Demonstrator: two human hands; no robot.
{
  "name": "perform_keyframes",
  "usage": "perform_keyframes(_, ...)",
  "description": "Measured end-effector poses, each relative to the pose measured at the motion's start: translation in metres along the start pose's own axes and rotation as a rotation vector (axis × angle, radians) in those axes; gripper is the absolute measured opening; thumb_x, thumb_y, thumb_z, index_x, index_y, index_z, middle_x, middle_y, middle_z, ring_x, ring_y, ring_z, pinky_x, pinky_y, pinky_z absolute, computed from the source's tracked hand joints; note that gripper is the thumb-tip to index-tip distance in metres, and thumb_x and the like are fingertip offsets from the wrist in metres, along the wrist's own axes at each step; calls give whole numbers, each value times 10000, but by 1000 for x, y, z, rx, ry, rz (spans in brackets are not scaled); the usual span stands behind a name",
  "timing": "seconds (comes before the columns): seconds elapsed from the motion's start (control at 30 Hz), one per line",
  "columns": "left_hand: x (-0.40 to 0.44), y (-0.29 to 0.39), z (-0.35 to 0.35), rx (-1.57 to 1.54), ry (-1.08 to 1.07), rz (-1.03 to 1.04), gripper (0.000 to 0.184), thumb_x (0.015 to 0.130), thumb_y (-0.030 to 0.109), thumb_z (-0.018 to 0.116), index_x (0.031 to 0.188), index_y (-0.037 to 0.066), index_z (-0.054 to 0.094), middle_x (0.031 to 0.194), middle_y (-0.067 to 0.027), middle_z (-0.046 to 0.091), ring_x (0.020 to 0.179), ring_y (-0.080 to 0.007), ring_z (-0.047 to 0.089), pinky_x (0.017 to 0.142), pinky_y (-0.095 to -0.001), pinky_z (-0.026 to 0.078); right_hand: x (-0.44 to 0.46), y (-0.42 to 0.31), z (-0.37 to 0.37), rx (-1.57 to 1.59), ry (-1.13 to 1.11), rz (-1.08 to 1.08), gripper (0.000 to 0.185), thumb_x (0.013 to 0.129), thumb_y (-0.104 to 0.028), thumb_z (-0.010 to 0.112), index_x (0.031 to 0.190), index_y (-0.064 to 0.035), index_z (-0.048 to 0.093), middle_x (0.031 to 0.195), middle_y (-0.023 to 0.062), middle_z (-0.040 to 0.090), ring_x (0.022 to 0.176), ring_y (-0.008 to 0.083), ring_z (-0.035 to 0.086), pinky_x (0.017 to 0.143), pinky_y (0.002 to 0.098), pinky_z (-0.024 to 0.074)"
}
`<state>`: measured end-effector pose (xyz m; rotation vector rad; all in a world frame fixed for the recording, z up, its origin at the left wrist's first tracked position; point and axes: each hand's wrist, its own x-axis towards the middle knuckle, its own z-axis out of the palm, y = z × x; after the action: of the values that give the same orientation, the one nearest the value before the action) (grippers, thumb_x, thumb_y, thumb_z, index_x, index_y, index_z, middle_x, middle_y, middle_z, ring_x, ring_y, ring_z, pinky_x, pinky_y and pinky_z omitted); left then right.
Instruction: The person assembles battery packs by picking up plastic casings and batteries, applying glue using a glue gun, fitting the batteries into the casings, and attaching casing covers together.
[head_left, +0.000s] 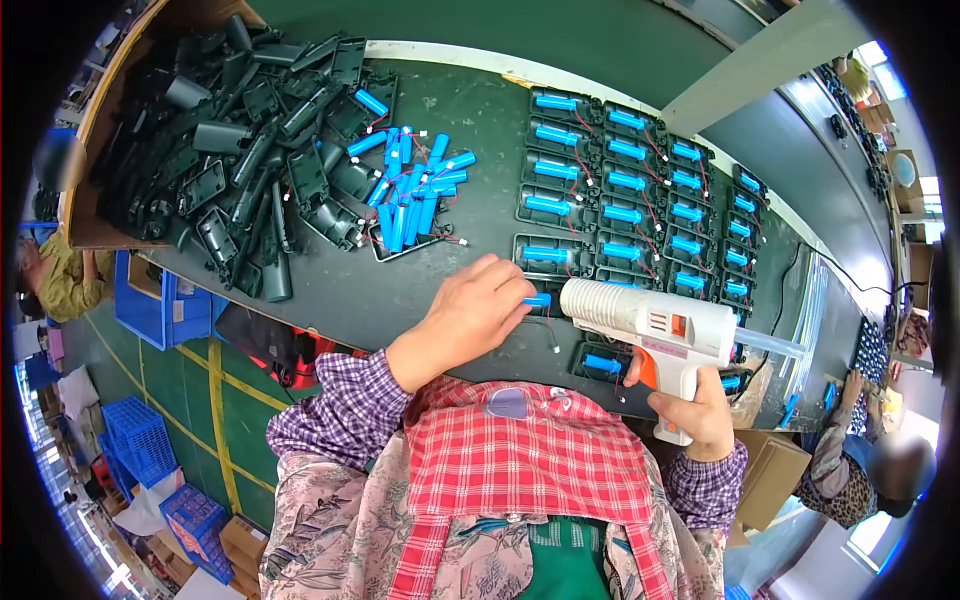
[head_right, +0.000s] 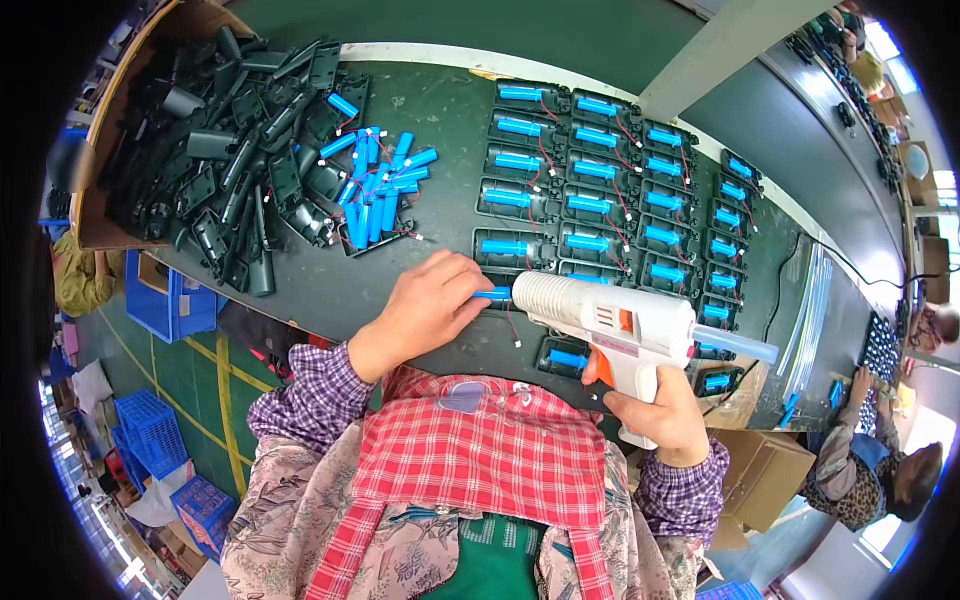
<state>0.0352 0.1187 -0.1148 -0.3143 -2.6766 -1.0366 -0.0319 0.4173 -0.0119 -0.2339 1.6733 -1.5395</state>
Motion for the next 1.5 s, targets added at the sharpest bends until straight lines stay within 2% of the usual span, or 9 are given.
perform_keyframes(0.03,1,0,2,11,15,-3,202,795,116,794,962,100,682,945,-54,627,886,-265,638,707,-399,539,2,-7,1,-2,12,69,588,737,109,574,1320,34,555,1085,102,657,934,152,623,716,263,507)
perform_keyframes(0.17,3,2,6,-25,23,-89,198,796,120,794,950,98,671,907,-55,596,872,-267,631,694,-405,533,7,-3,-3,-14,-7,25,577,742,103,582,1314,26,560,1077,95,664,881,121,615,601,224,473)
perform_keyframes(0.33,2,3,6,-16,6,-122,193,808,118,780,932,93,636,869,-62,584,841,-273,632,648,-418,512,-1,-16,1,-65,34,139,618,688,53,607,1304,50,551,1018,124,656,942,219,639,848,358,505)
perform_keyframes(0.53,3,4,4,-32,-69,-179,243,807,122,764,962,67,586,911,-103,598,894,-328,627,726,-455,532,-7,-6,-4,-88,11,108,591,693,62,610,1282,47,564,994,119,661,905,211,634,815,349,505)
perform_keyframes(0.67,1,4,0,-20,-26,-150,252,797,136,786,961,72,605,887,-82,607,835,-289,636,667,-418,518,-7,-2,-10,-101,-16,125,622,684,77,595,1303,56,549,1025,130,660,938,227,639,835,355,499)
perform_keyframes(0.87,-11,-4,5,-15,-2,-42,251,815,195,779,961,96,600,1009,-84,612,978,-300,619,756,-404,543,1,9,-6,271,52,-44,663,664,-32,644,1301,111,526,1087,197,662,1036,310,651,963,445,507)
perform_keyframes(1.07,-7,-7,-21,-67,123,20,222,816,163,776,952,95,615,995,-77,629,964,-293,636,777,-376,549,-4,15,1,340,150,-114,692,630,-77,643,1270,148,509,1023,198,631,916,310,651,845,457,550)
perform_keyframes(1.23,-28,-56,-106,435,563,-209,217,792,42,697,1000,79,646,1007,-121,654,970,-333,621,808,-433,529,-6,12,4,294,168,-121,704,622,-94,655,1267,150,510,1019,198,635,906,306,650,843,456,549)
perform_keyframes(1.5,-45,-100,-170,711,169,-307,323,706,-1,694,1017,69,644,1125,-105,630,1088,-348,579,895,-464,498,-6,12,9,365,178,-177,674,625,-89,646,1244,153,534,1013,218,661,907,336,676,874,451,557)
